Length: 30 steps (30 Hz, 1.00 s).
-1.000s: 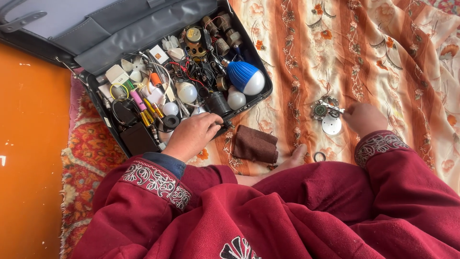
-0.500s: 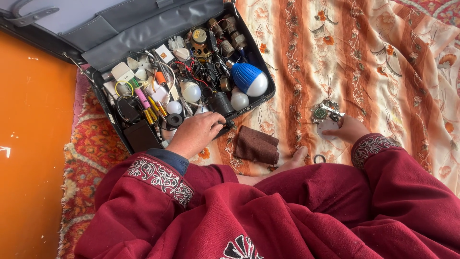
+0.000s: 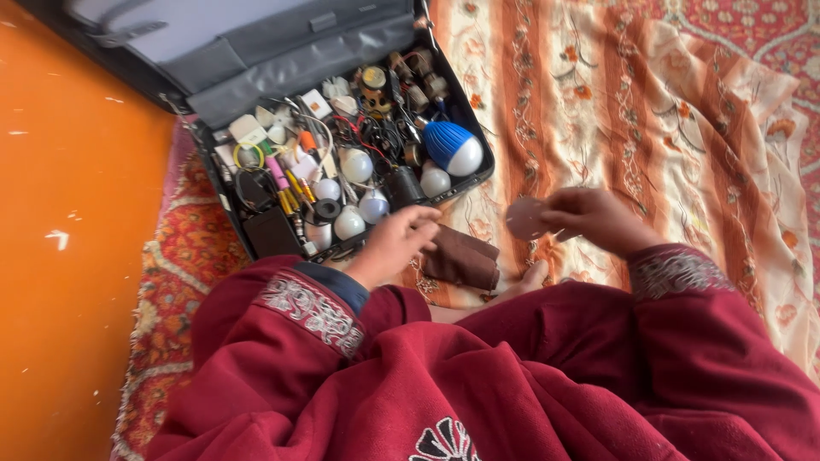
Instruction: The person sits on a rug and works with small electronic components from an open case. They handle wires, connectors, and light bulbs, occasionally picking up tools like a wrench and a small knife to manipulate the parts.
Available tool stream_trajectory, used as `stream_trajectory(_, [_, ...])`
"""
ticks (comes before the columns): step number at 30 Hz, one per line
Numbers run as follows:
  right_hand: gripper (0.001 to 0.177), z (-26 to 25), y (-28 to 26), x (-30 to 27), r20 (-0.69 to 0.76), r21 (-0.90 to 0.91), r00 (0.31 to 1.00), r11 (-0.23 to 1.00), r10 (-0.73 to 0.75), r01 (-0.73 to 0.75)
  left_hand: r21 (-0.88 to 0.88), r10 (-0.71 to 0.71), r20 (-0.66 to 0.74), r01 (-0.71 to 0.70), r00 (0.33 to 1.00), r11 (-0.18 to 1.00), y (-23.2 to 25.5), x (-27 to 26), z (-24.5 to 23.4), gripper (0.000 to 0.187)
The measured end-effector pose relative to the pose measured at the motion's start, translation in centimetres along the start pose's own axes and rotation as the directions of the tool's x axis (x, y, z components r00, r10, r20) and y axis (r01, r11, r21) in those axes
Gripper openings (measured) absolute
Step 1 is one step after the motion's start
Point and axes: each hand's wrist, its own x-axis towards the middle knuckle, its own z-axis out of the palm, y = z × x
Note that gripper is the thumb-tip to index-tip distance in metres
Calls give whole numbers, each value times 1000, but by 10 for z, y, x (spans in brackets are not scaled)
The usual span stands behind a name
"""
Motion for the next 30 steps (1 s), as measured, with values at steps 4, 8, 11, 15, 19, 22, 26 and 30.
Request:
stream_trajectory(4, [32, 60, -67, -27, 100, -44, 994, 998, -47, 52, -362, -58, 38, 68, 998, 930, -6, -15, 33, 56])
stream_trajectory(8, [31, 109, -57, -6, 151, -32, 982, 992, -116, 122, -671, -156, 79, 168, 985, 722, -6, -19, 42, 47])
stream_trajectory(11, [37, 119, -49, 6, 45, -53, 992, 991, -117, 119, -744, -234, 3, 159, 972, 649, -34, -5, 28, 41])
stream_trajectory(15, [43, 119, -38, 23, -19, -493, 997, 868, -73, 54, -794, -313, -34, 164, 949, 585, -38, 7, 13, 48])
stream_trajectory(19, [72, 155, -13, 29, 82, -865, 991, 488, -101, 122, -800, -322, -21, 177, 947, 573, -20, 6, 12, 50])
stream_trajectory(22, [93, 176, 29, 59, 133, -976, 971, 144, -197, 163, -804, -329, -35, 169, 944, 570, -17, 2, 11, 52])
stream_trajectory(26, [45, 184, 72, 94, 114, -980, 986, 151, -123, 132, -805, -293, -31, 150, 956, 574, -23, 5, 8, 45])
stream_trajectory(30, [48, 161, -16, 50, -28, -870, 1000, 492, -2, -24, -813, -252, -28, 125, 967, 568, -27, 8, 4, 46])
